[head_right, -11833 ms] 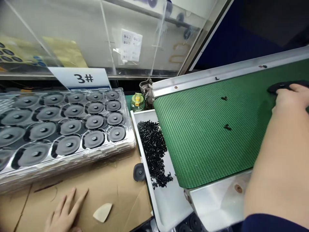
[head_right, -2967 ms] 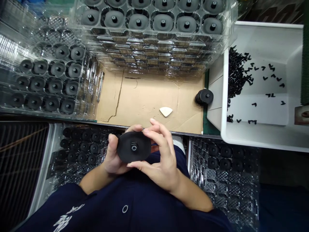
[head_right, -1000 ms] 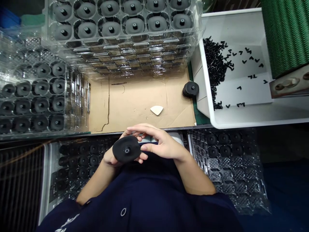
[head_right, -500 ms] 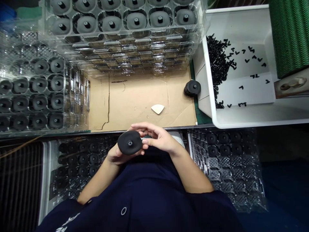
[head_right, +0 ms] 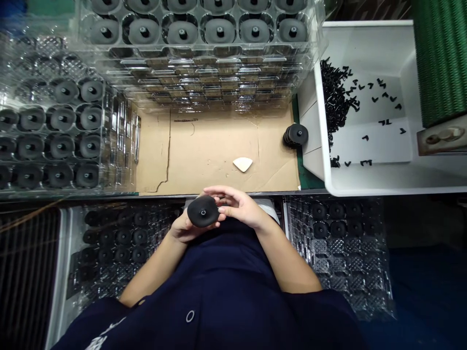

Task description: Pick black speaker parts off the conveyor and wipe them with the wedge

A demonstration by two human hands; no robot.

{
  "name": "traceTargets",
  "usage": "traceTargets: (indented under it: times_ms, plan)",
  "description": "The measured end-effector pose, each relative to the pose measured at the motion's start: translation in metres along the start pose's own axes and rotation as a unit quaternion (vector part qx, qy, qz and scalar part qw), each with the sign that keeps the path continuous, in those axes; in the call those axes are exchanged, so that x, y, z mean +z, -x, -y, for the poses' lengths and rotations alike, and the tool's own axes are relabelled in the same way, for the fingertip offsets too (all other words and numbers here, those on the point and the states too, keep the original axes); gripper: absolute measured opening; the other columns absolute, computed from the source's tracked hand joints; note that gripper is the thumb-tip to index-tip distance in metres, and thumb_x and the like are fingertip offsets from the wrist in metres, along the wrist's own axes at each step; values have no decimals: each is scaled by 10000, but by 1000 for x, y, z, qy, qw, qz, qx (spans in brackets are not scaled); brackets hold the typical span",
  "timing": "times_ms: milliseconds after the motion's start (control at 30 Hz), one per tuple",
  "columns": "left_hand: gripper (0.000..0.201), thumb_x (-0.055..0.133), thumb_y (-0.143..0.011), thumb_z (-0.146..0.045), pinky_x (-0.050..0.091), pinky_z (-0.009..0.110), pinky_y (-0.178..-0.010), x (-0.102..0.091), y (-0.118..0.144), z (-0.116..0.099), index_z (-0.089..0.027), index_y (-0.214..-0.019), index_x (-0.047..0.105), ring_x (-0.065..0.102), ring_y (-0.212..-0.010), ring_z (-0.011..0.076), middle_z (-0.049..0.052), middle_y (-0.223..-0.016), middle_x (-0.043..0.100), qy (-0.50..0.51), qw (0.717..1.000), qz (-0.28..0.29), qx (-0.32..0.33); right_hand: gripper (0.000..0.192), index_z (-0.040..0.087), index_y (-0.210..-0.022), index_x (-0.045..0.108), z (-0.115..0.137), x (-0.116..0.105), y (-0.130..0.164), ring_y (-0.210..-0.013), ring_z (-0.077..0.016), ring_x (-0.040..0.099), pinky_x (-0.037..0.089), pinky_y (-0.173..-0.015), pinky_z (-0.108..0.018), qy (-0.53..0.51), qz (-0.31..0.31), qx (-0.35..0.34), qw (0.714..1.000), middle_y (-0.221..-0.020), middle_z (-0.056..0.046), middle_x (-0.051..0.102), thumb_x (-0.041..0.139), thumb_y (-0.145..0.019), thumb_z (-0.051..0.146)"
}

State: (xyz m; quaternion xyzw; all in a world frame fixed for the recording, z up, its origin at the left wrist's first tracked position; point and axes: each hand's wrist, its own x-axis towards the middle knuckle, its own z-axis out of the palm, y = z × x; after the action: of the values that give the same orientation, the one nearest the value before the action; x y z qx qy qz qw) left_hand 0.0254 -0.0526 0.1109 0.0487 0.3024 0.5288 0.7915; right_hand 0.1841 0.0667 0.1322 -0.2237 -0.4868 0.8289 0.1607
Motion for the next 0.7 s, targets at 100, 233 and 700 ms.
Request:
traceTargets:
  times_ms: [100,233,700]
  plan:
    - [789,841,-560,-319,501,472,-901,-6,4,4,-267,-1269,497,656,-1035,339,129,-1286,583,40,999,11,9,467,216,-1217,605,-4,2,-3,-1162,-181,597,460,-1020,-353,-3,18,8,1000,-1270,-86,617,726,-778,319]
    - [734,818,-558,-193,530,444,-868,-12,13,9,-341,-1209,513,656,-1048,341,46,-1246,607,102,994,20,14,453,218,-1208,606,-9,7,-7,-1118,-165,612,468,-999,-345,4,23,33,999,-1266,-84,616,724,-780,308]
    - [623,851,-548,-159,390,555,-1034,-18,50,22,-297,-1013,460,534,-1229,363,8,-1208,566,127,986,19,108,256,214,-995,695,-18,34,-13,-838,-136,615,470,-798,-276,11,-137,104,985,-958,-43,690,707,-753,298]
